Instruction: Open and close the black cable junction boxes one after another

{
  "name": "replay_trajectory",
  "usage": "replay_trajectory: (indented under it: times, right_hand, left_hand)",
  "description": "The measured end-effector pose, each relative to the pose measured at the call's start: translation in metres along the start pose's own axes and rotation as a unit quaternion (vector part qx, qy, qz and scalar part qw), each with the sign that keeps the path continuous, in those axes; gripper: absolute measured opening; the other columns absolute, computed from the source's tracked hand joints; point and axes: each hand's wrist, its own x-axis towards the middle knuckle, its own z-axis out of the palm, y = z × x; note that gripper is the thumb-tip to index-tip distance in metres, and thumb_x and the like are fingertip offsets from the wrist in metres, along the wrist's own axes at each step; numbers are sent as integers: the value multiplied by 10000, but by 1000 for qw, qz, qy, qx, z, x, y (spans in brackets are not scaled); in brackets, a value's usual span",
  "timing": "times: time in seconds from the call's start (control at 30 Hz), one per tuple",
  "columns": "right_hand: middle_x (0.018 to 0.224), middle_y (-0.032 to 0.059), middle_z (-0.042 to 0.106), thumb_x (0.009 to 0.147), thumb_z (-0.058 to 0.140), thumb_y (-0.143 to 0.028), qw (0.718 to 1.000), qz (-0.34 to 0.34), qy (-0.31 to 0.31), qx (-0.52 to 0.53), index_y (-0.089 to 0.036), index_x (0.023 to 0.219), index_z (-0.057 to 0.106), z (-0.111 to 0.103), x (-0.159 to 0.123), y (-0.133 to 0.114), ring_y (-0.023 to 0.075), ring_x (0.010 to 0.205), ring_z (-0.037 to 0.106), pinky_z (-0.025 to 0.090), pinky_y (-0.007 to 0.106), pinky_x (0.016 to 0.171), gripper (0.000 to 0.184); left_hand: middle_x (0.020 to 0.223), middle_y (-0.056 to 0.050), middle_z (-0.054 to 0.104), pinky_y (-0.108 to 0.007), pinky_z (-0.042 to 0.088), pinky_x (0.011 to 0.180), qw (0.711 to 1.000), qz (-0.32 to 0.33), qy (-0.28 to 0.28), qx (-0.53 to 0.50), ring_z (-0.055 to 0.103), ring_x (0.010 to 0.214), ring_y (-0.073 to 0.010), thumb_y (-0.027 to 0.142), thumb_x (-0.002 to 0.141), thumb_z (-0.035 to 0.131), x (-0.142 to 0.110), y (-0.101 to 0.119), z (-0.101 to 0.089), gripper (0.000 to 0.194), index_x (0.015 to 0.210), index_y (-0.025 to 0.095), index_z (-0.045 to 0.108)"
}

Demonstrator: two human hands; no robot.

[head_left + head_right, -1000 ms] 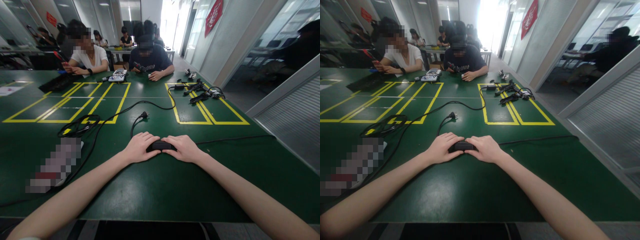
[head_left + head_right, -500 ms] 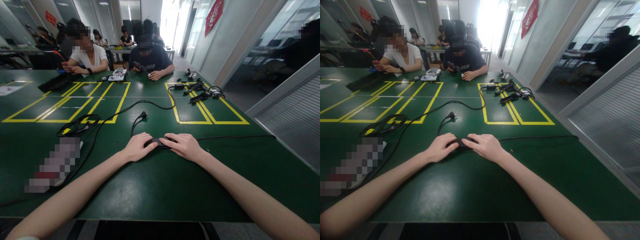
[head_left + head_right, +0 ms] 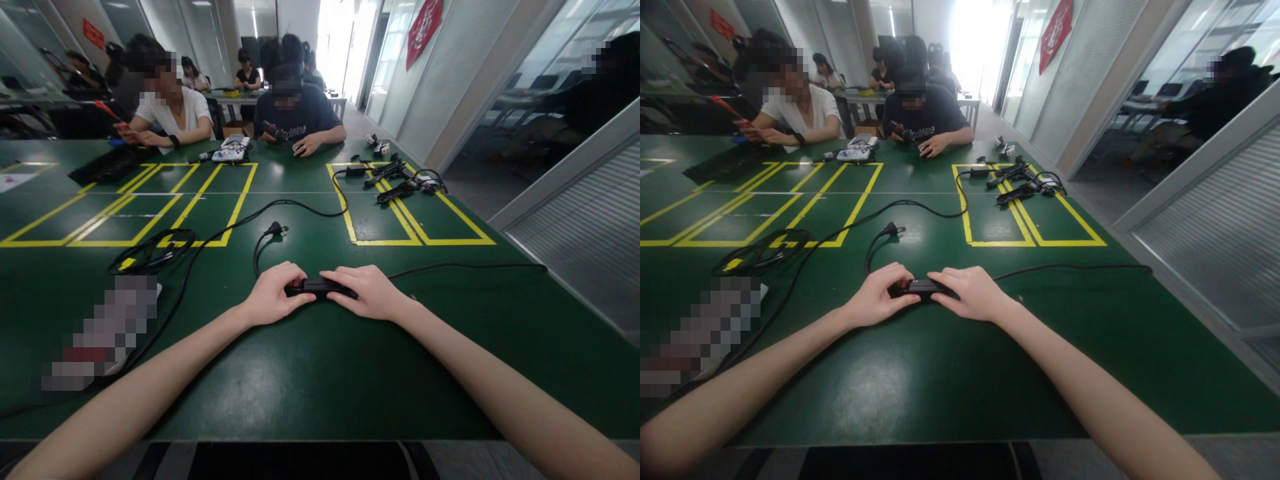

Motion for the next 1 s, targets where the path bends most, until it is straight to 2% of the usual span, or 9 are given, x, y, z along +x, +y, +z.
replay_trajectory:
  times: [0.1,0.23,0.3,0.53,0.7,0.77,0.87,1.0]
  right_hand:
    - [1007,114,765,1068,479,-393,1000,7,-2,4,-144,1259,675,2,1,0,210,819,726,545,308,702,370]
    - [1021,129,769,1070,480,-405,1000,-7,17,-6,-152,1257,685,3,2,0,231,863,728,562,336,755,376]
    - [1024,130,771,1072,479,-408,1000,-13,21,-11,-154,1259,686,3,3,0,233,871,730,567,343,764,378]
    - [1104,122,769,1073,490,-363,1000,-12,0,1,-179,1364,643,3,4,-1,232,958,736,585,345,802,376]
    - [1061,120,766,1084,453,-335,1000,-7,4,3,-181,1354,658,5,4,0,227,915,715,577,348,792,372]
    - [1041,113,755,1083,449,-333,1000,2,-6,9,-185,1390,630,3,4,-2,223,908,706,571,341,787,386]
    - [1123,120,712,1040,549,-411,999,-2,-34,15,-204,1471,553,1,4,-6,232,946,696,569,342,789,478]
    - [1189,114,652,1031,570,-417,997,-14,-69,-32,-258,1507,517,0,5,-10,217,912,686,559,320,741,505]
  left_hand:
    - [815,-29,639,-324,475,745,999,22,4,46,584,790,-194,502,948,649,0,2,1,318,889,190,631]
    - [1007,-78,707,-378,524,846,997,33,5,65,641,925,-234,482,949,636,-1,3,4,322,1096,197,659]
    - [1028,-87,722,-390,528,860,996,43,-7,78,652,942,-243,472,967,618,-1,3,5,329,1134,192,661]
    - [924,-74,712,-377,530,826,994,31,-14,107,651,891,-237,451,987,605,-1,4,7,288,1056,180,673]
    - [960,-76,723,-369,542,826,996,22,-11,88,647,884,-229,471,964,638,-1,5,7,323,1092,177,676]
    - [948,-77,722,-364,538,819,996,22,-17,84,649,877,-227,464,983,620,-1,6,7,309,1079,176,679]
    - [921,-66,721,-341,530,791,998,11,-24,62,656,847,-215,466,995,608,-1,7,6,303,1054,180,687]
    - [930,-49,735,-304,519,758,999,-29,-24,31,668,822,-191,477,991,612,-2,7,6,308,1022,185,703]
